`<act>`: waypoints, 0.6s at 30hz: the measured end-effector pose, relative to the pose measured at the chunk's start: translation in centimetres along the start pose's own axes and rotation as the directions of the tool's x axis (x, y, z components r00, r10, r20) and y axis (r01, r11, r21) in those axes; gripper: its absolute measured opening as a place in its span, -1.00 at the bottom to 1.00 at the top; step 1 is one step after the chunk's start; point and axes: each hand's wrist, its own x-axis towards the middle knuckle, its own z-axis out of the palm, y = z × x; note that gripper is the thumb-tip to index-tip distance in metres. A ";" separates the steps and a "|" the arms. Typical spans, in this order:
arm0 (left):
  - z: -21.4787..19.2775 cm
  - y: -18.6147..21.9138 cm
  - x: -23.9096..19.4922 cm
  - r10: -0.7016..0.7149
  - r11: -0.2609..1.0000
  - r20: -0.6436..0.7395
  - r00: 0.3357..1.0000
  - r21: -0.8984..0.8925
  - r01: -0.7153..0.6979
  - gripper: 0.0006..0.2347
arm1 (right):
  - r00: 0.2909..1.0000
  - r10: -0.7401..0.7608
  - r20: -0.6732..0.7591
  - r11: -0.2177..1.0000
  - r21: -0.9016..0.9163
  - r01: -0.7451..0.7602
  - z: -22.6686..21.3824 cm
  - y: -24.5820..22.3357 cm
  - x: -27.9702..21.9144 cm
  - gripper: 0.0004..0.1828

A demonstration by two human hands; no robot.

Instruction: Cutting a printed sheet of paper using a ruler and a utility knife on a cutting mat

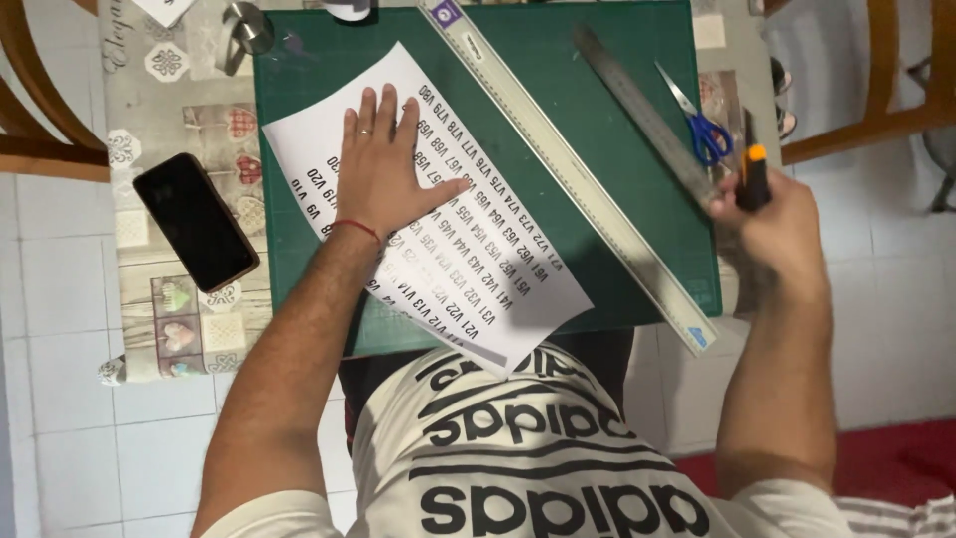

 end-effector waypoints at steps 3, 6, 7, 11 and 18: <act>0.6 -0.1 -0.2 0.022 1.000 -0.005 1.000 -0.013 -0.022 0.12 | 0.986 -0.164 0.010 0.944 0.292 0.154 1.4 1.4 -3.2 -0.72; 0.9 -0.5 0.0 0.014 0.999 -0.026 1.000 -0.043 -0.015 0.12 | 0.987 0.072 0.144 0.951 0.289 -0.111 4.6 -3.0 -8.6 -0.76; 1.1 -0.6 0.1 0.025 0.999 -0.045 0.999 -0.042 -0.027 0.10 | 0.981 -0.051 0.186 0.903 0.428 -0.034 7.0 -0.6 -8.6 -0.75; 1.6 -1.0 0.0 0.067 0.996 -0.113 0.991 -0.052 -0.073 -0.01 | 0.985 -0.124 0.122 0.954 0.288 0.085 11.9 -2.7 -12.2 -0.66; 1.8 -1.4 -0.4 0.003 0.963 -0.194 0.981 -0.264 -0.055 -0.25 | 0.956 -0.276 0.098 0.955 0.140 0.262 13.7 -1.3 -11.6 -0.66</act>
